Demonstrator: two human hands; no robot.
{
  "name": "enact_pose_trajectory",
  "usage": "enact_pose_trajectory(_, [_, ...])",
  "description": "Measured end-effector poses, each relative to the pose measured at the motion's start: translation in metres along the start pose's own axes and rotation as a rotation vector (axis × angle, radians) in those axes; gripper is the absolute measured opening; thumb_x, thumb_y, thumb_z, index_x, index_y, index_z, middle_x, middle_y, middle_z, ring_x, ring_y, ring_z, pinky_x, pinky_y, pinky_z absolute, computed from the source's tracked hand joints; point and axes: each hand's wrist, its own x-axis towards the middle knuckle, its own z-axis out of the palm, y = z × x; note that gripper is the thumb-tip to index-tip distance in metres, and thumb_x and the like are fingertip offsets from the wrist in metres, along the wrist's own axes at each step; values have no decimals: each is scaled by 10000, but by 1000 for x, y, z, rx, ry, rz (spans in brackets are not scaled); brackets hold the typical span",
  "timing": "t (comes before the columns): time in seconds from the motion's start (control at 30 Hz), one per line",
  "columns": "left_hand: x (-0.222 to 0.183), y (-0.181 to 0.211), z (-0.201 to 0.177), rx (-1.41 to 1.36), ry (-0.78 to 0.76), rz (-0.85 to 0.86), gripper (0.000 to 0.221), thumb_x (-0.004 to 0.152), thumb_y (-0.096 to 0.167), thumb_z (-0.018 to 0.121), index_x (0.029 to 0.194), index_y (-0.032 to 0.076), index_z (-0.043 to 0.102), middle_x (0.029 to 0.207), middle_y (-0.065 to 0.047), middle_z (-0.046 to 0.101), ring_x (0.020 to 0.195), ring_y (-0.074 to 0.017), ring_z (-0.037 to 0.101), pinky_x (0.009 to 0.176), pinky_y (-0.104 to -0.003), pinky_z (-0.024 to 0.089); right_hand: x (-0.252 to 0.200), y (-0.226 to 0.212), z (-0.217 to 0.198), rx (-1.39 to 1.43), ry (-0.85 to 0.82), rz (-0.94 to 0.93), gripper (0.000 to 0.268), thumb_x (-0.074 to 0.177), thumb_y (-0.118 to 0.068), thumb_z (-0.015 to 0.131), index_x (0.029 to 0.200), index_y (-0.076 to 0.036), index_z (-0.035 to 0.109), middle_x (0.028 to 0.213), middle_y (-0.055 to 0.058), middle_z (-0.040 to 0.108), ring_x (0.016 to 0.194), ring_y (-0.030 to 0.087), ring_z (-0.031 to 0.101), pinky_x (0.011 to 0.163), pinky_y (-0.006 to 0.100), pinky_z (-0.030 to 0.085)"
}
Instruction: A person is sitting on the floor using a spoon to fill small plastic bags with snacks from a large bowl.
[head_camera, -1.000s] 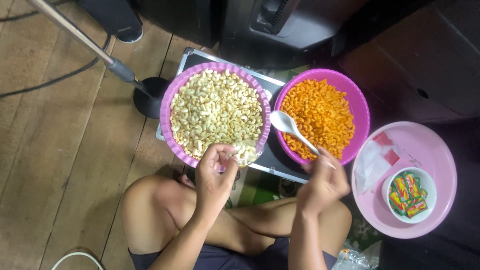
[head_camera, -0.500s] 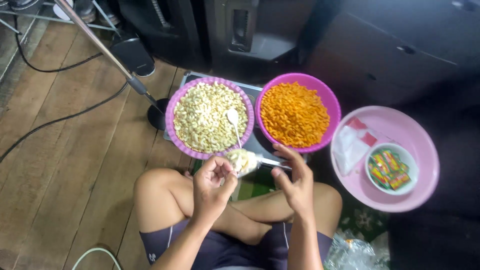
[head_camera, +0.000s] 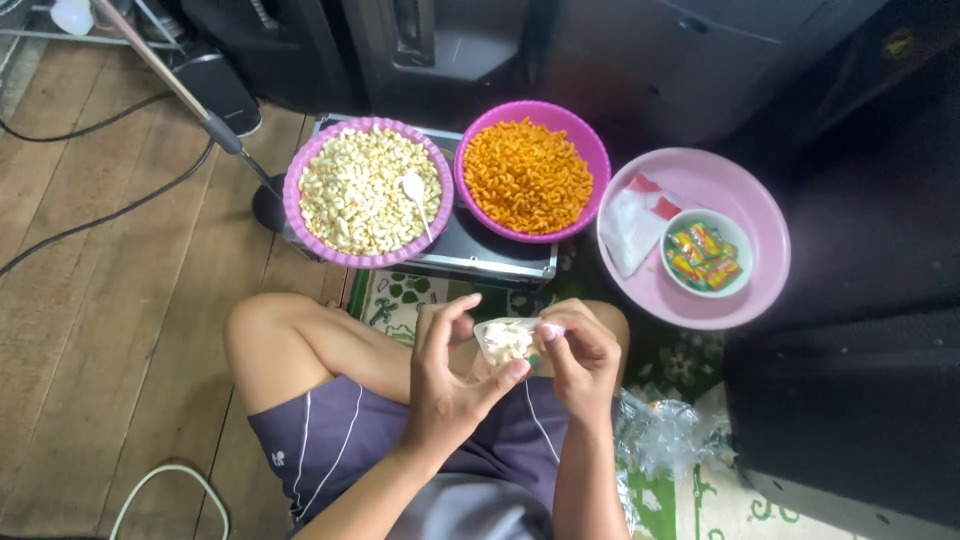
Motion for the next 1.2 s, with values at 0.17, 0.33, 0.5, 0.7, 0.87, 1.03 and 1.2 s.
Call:
enact_pose_trajectory(0.17, [-7,6,-2,-133,-39,101,184,845,33,688,1028,7,681,1056,-117,617,899,-211,619,798,-297,532,-8,-14,-3,8,-33,21,70,895,-4,652,847,36,683,890,93,655,737,133,538,652,220,409])
enact_pose_trajectory(0.33, [-25,4,-13,-169,-11,67,83,878,32,680,959,35,697,1035,-88,610,886,-185,602,781,-276,517,-13,-33,-7,-40,-218,53,246,752,-15,726,989,41,690,981,107,663,832,168,597,752,240,469])
enact_pose_trajectory(0.5, [-23,7,-28,-186,-14,41,85,899,53,655,968,14,686,1048,-91,627,881,-189,622,765,-281,526,-9,-36,9,-47,-205,34,58,868,30,666,817,45,689,775,54,633,650,111,531,584,210,425])
enact_pose_trajectory(0.7, [-23,0,-40,-218,-2,35,113,916,81,621,1015,26,631,1051,-87,615,936,-198,605,868,-307,498,-16,-29,26,7,-162,102,52,889,39,663,846,49,691,833,62,618,665,109,550,582,199,479])
enact_pose_trajectory(0.87, [-23,-9,-42,-245,76,8,103,933,57,624,1003,3,677,1031,-86,629,887,-182,601,803,-280,507,-9,-25,34,97,-349,158,171,838,19,723,1005,38,690,943,70,611,790,124,533,694,227,446])
enact_pose_trajectory(1.03, [-16,-20,-38,-276,24,-44,187,856,81,582,1017,0,630,1056,-104,614,915,-209,590,848,-306,496,-4,-10,44,39,-318,106,129,951,-35,643,845,34,672,813,46,588,677,116,513,613,223,441])
enact_pose_trajectory(1.2, [-7,-31,-31,-207,21,-9,90,888,92,670,936,16,663,995,-83,630,860,-181,598,787,-284,509,-2,6,44,184,-251,182,192,960,-44,596,801,46,655,780,49,540,675,116,454,608,229,387])
